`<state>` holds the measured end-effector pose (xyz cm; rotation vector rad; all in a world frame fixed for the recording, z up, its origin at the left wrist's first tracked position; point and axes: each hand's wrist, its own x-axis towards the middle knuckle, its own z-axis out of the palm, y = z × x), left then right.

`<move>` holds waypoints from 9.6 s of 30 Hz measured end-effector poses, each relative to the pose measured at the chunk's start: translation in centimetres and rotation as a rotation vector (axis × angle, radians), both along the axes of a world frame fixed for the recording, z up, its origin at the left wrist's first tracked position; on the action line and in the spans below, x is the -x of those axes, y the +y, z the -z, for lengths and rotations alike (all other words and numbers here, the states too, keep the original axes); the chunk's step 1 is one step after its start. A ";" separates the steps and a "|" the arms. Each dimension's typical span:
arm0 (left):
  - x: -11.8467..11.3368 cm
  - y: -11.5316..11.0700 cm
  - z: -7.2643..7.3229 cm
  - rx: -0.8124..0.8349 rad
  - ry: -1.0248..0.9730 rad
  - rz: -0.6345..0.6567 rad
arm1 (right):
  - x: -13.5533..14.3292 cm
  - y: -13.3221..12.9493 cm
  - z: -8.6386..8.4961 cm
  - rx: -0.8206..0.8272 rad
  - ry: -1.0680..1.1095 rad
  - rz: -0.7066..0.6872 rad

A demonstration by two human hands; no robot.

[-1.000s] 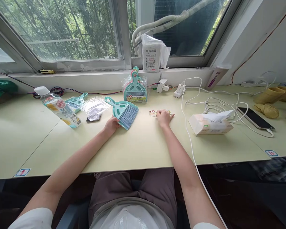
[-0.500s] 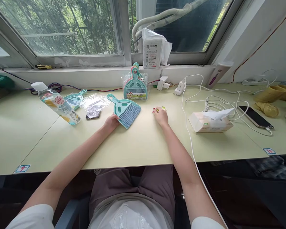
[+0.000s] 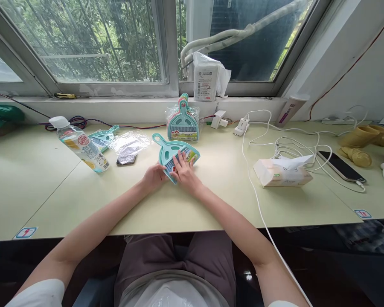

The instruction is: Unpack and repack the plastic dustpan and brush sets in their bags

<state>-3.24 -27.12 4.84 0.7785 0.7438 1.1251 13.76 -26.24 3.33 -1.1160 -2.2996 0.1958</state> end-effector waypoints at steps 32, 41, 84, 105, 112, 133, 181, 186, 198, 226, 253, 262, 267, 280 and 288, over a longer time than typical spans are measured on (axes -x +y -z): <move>1.7 0.7 0.1 -0.185 0.265 0.061 | -1.1 1.7 0.4 0.952 1.123 -0.117; 7.4 4.0 -0.1 -0.503 1.145 -0.526 | -2.4 2.4 0.3 0.895 1.193 -0.043; 7.6 3.9 1.1 -0.469 1.676 -0.714 | -3.5 3.5 0.7 0.958 1.063 0.057; 4.1 1.8 -0.3 -0.759 1.435 -0.736 | -2.4 2.0 -0.4 0.928 1.004 -0.054; 5.2 2.0 -0.9 -0.703 1.428 -0.853 | -2.9 2.4 0.0 0.863 1.094 0.111; 2.5 1.5 0.7 -1.136 1.237 -0.517 | -2.9 2.6 0.2 0.773 1.219 0.004; 0.9 -0.1 0.2 -0.930 1.191 -0.883 | -1.7 1.9 0.1 0.797 1.157 -0.073; 1.8 1.8 1.4 -0.494 0.795 -0.854 | -2.0 1.9 -0.4 0.766 1.235 -0.044; -0.5 1.2 2.6 -0.390 0.402 0.270 | -2.1 1.7 -0.5 0.724 1.205 -0.067; -0.4 -1.3 -1.1 -1.051 1.660 -0.392 | -0.9 1.2 0.1 0.856 0.945 -0.152; -0.5 -2.8 -2.9 -1.160 2.131 -0.212 | -1.2 1.7 0.3 0.895 0.942 -0.110; -0.1 -2.0 -1.9 -1.445 1.972 -0.263 | -1.2 1.5 0.1 0.926 0.939 -0.122; -0.5 -1.9 -1.0 -1.505 1.930 -0.182 | -1.2 1.6 0.3 0.922 0.923 -0.130; -0.6 -1.2 -0.1 -1.421 1.858 -0.136 | -1.3 1.8 0.5 0.884 0.891 -0.168; -0.8 -1.3 0.0 -1.270 1.857 -0.166 | -1.3 1.6 0.4 0.901 0.914 -0.169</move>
